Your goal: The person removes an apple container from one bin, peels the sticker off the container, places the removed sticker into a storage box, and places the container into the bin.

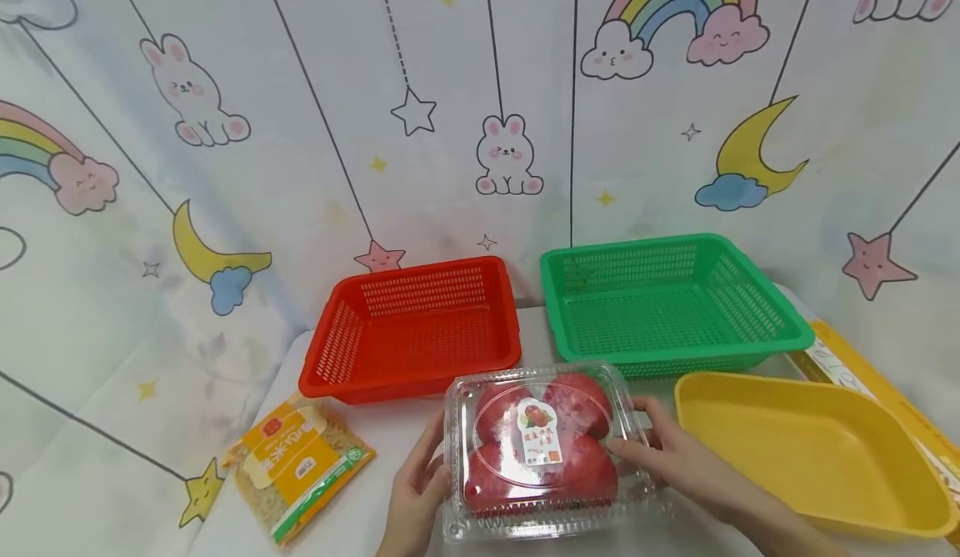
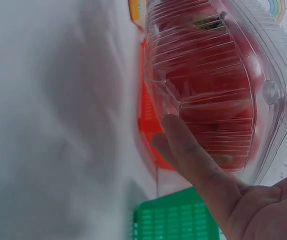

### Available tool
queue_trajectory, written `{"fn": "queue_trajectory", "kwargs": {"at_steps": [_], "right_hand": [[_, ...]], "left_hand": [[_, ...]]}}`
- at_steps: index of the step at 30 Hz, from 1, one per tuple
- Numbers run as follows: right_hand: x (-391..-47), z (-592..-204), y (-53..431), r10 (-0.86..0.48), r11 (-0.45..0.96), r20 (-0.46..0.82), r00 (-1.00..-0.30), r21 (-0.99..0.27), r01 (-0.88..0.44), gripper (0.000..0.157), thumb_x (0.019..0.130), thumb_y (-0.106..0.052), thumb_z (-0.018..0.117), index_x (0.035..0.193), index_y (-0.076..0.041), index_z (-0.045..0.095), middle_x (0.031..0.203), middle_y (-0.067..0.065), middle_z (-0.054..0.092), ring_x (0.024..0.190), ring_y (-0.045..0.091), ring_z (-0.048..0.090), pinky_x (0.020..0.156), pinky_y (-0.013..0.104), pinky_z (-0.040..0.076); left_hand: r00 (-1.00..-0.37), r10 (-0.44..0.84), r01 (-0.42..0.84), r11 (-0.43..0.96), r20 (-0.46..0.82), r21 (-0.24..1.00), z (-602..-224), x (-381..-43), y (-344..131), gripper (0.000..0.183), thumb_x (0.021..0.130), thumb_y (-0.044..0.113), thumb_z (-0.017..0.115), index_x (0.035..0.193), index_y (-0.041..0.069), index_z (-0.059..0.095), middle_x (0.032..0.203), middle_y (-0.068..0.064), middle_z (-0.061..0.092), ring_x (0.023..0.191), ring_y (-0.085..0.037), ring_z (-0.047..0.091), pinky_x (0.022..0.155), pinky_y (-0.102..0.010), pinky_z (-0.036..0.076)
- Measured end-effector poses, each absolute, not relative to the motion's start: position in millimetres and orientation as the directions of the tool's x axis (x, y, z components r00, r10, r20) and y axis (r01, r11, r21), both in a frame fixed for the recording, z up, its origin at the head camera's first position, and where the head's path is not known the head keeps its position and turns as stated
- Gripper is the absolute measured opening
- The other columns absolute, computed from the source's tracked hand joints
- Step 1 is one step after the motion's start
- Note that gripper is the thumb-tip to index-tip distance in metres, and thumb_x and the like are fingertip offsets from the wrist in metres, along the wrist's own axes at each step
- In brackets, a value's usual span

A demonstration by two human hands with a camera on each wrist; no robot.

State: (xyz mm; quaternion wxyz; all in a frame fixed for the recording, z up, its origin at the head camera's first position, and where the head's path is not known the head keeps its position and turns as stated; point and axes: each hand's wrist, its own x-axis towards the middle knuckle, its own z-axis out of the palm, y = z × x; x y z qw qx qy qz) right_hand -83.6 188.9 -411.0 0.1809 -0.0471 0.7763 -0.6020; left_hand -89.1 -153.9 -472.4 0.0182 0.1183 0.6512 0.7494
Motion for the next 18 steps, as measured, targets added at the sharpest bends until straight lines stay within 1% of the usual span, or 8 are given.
{"fn": "queue_trajectory", "kwargs": {"at_steps": [2,4,7,8,11,15,18], "right_hand": [[-83,-416,188,-0.295,0.262,-0.228,-0.928,-0.953,0.151,0.069,0.100,-0.025,0.062,0.148,0.000,0.021,0.101,0.015,0.063,0.093,0.027,0.062,0.069,0.038,0.053],[-83,-421,187,-0.298,0.242,-0.238,-0.924,-0.956,0.168,0.069,0.099,-0.025,0.062,0.148,0.001,0.021,0.099,0.015,0.064,0.089,0.028,0.063,0.064,0.037,0.053],[-83,-428,188,-0.295,0.220,-0.255,-0.921,-0.956,0.195,0.068,0.099,-0.026,0.062,0.147,0.001,0.022,0.098,0.015,0.065,0.086,0.027,0.063,0.062,0.037,0.053],[-84,-430,188,-0.295,0.211,-0.261,-0.919,-0.956,0.204,0.068,0.099,-0.027,0.062,0.147,0.001,0.022,0.099,0.015,0.065,0.085,0.028,0.063,0.060,0.036,0.053],[-86,-436,188,-0.284,0.206,-0.279,-0.917,-0.952,0.226,0.069,0.099,-0.029,0.062,0.147,0.000,0.022,0.102,0.015,0.066,0.084,0.027,0.063,0.060,0.036,0.053],[-90,-443,187,-0.263,0.213,-0.301,-0.917,-0.945,0.249,0.071,0.099,-0.032,0.062,0.148,-0.001,0.022,0.103,0.014,0.066,0.076,0.024,0.061,0.056,0.034,0.052],[-94,-447,185,-0.236,0.223,-0.303,-0.923,-0.942,0.252,0.073,0.099,-0.034,0.063,0.150,0.000,0.023,0.102,0.014,0.066,0.075,0.023,0.059,0.055,0.034,0.050]], "left_hand": [[-0.975,0.203,0.057,-0.158,0.089,0.986,-474,-86,-157,0.062,0.103,0.016,0.055,0.159,0.006,0.029,0.160,-0.028,0.025,0.125,-0.026,0.057,0.092,-0.037,0.054],[-0.971,0.234,0.015,-0.167,0.054,0.986,-475,-86,-159,0.062,0.104,0.016,0.054,0.159,0.006,0.028,0.161,-0.027,0.023,0.127,-0.029,0.055,0.093,-0.039,0.054],[-0.963,0.270,-0.016,-0.155,0.027,0.988,-478,-88,-159,0.059,0.106,0.018,0.052,0.159,0.007,0.029,0.162,-0.024,0.022,0.132,-0.035,0.050,0.094,-0.040,0.053],[-0.959,0.281,-0.012,-0.154,0.032,0.988,-479,-89,-159,0.058,0.106,0.017,0.051,0.159,0.006,0.029,0.163,-0.024,0.021,0.134,-0.037,0.047,0.095,-0.041,0.053],[-0.953,0.302,-0.037,-0.145,0.009,0.989,-482,-91,-157,0.058,0.107,0.018,0.049,0.160,0.007,0.027,0.164,-0.021,0.018,0.142,-0.038,0.035,0.100,-0.041,0.049],[-0.950,0.311,-0.071,-0.124,-0.029,0.990,-487,-94,-154,0.059,0.108,0.021,0.047,0.161,0.009,0.023,0.166,-0.015,0.015,0.150,-0.037,0.015,0.110,-0.042,0.038],[-0.953,0.296,-0.086,-0.085,-0.057,0.993,-490,-96,-153,0.060,0.108,0.024,0.046,0.161,0.009,0.021,0.166,-0.014,0.014,0.151,-0.039,0.008,0.114,-0.047,0.030]]}}
